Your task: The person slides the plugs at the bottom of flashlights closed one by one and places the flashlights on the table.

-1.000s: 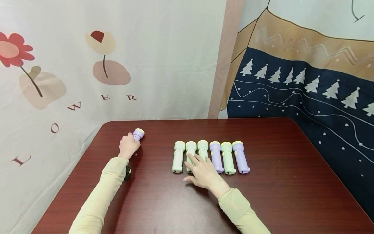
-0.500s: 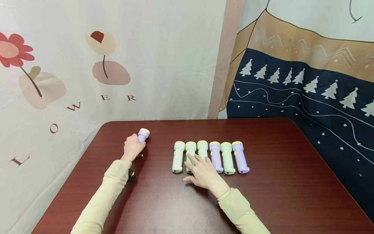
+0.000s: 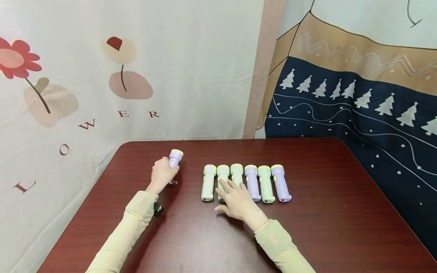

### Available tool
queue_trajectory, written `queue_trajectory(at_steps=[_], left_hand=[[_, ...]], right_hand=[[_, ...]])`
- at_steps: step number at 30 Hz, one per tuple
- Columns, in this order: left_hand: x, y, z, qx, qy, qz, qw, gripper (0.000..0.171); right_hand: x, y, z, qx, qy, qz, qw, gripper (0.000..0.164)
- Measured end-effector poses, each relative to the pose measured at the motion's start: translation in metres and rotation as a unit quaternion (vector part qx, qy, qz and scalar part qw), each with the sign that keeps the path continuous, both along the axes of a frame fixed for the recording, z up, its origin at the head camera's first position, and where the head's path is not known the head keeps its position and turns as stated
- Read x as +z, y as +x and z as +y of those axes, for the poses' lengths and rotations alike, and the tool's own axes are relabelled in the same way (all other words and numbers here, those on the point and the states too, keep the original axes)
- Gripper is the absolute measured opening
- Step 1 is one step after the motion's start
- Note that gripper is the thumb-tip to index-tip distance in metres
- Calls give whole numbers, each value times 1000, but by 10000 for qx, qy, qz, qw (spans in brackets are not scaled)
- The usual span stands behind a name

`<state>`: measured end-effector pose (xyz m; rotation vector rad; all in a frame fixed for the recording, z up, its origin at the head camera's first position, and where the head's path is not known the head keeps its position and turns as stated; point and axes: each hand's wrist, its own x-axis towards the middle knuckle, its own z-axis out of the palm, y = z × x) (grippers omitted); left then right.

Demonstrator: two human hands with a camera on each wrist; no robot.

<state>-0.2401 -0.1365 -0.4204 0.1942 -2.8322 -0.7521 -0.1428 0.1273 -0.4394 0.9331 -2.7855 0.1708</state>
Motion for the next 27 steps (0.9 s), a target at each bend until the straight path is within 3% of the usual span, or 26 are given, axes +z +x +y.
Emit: queue_trajectory(at_steps=[15,27], left_hand=[[13,18,24,-256,601,-50,9979,47],[21,35,50,-429,1045,-63,9936,45]], right_hand=[[2,0,-1,-20,-24,-9,10000,58],[2,-2,-5,-257,-333,624,9972,52]])
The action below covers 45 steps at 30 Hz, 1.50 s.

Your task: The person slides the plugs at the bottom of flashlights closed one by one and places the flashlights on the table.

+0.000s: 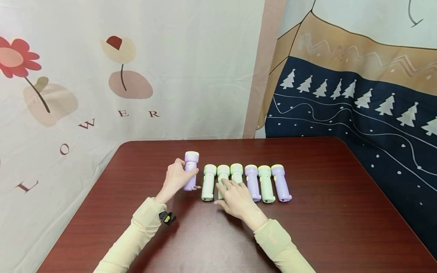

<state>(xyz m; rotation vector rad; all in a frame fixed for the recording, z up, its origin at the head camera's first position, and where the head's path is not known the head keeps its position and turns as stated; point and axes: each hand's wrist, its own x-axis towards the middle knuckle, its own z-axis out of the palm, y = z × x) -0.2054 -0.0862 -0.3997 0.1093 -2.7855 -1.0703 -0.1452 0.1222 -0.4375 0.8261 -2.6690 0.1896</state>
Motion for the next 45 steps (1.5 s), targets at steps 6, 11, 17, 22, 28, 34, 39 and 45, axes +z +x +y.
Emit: queue_trajectory(at_steps=[6,11,17,22,28,34,39,45], left_hand=[[2,7,13,-128,134,-47,9998,42],[3,11,22,-243,185,-3,9995,40],[5,15,31,-338,236,-10,9991,39],[6,19,35,-420,258,67,9988,39],[7,21,37,-491,218,58,9985,40],[5,22,39,-464,115,22,9989,43],[6,22,41,-453,55,159,9988,43],[8,26,44,-366,71,262,9990,43]], right_hand=[[1,0,-4,-46,-230,489,9985,49],[3,-1,-8,-92,-361,704,9968,48],[6,-2,-11,-81,-443,921,9947,48],[7,-3,-14,205,-596,1278,9898,42],[8,-3,-15,432,-581,1433,9870,38],[9,-2,-15,522,-457,1436,9872,34],[10,0,-15,557,-393,1658,9838,29],[11,0,-16,576,-395,1874,9798,25]])
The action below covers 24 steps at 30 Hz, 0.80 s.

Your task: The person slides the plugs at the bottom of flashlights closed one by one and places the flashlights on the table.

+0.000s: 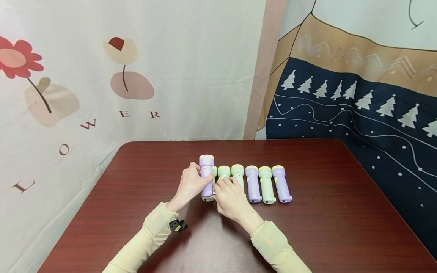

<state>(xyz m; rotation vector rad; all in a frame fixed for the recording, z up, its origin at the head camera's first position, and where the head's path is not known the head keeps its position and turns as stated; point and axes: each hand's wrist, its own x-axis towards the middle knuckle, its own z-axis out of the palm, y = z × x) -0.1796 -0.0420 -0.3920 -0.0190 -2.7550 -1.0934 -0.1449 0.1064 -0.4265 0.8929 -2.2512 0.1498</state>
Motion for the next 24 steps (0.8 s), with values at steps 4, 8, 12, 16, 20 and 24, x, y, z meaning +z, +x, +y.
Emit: queue_trajectory(at_steps=[4,8,12,16,20,24], left_hand=[[1,4,3,113,10,-29,9999,44],[2,6,4,110,-3,-25,9999,45],[3,6,4,100,-30,-23,9999,46],[4,6,4,84,-36,-46,9999,45],[5,6,4,76,33,-98,9999,43],[7,6,5,91,96,-130,9998,43]], right_hand=[[-1,1,1,-4,35,117,9999,24],[0,1,2,3,41,165,9999,26],[1,2,3,31,40,186,9998,26],[0,2,3,62,2,209,9998,26],[1,3,3,39,-46,238,9997,26],[1,3,3,17,-85,313,9995,27]])
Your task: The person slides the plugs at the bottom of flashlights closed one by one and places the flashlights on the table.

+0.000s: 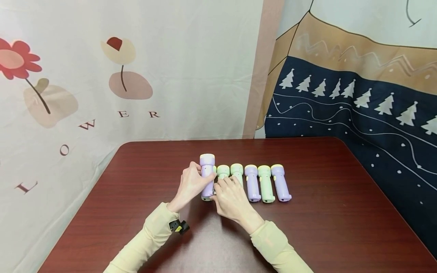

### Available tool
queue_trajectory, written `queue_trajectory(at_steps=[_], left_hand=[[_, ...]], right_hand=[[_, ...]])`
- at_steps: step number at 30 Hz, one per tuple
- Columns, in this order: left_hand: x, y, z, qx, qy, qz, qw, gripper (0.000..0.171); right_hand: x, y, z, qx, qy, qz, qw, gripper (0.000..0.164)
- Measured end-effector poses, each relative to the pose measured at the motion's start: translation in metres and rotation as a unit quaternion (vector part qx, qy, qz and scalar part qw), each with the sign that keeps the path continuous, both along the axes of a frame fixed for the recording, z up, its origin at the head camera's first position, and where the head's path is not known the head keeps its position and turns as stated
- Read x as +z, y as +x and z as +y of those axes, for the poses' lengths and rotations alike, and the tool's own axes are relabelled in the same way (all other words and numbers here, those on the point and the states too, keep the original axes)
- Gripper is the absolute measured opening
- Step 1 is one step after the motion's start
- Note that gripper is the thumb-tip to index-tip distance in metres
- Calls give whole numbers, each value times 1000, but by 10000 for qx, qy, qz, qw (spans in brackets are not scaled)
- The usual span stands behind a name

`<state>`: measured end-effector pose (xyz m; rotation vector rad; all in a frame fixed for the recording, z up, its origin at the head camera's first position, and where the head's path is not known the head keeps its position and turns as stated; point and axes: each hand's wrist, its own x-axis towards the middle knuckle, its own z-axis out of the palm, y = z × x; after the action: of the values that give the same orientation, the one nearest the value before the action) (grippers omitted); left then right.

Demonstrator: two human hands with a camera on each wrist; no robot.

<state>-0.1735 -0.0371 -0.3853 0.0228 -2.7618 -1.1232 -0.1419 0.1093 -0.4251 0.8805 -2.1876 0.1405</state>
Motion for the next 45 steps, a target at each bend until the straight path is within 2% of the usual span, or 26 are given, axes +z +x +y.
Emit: queue_trajectory(at_steps=[11,24,45], left_hand=[[3,2,-1,20,133,5,9999,44],[4,2,1,20,174,-67,9998,40],[3,2,3,36,241,-158,9996,43]], right_hand=[[2,-1,-1,27,4,302,9995,29],[4,1,-2,-108,67,330,9994,29],[7,1,-1,-267,166,482,9983,31]])
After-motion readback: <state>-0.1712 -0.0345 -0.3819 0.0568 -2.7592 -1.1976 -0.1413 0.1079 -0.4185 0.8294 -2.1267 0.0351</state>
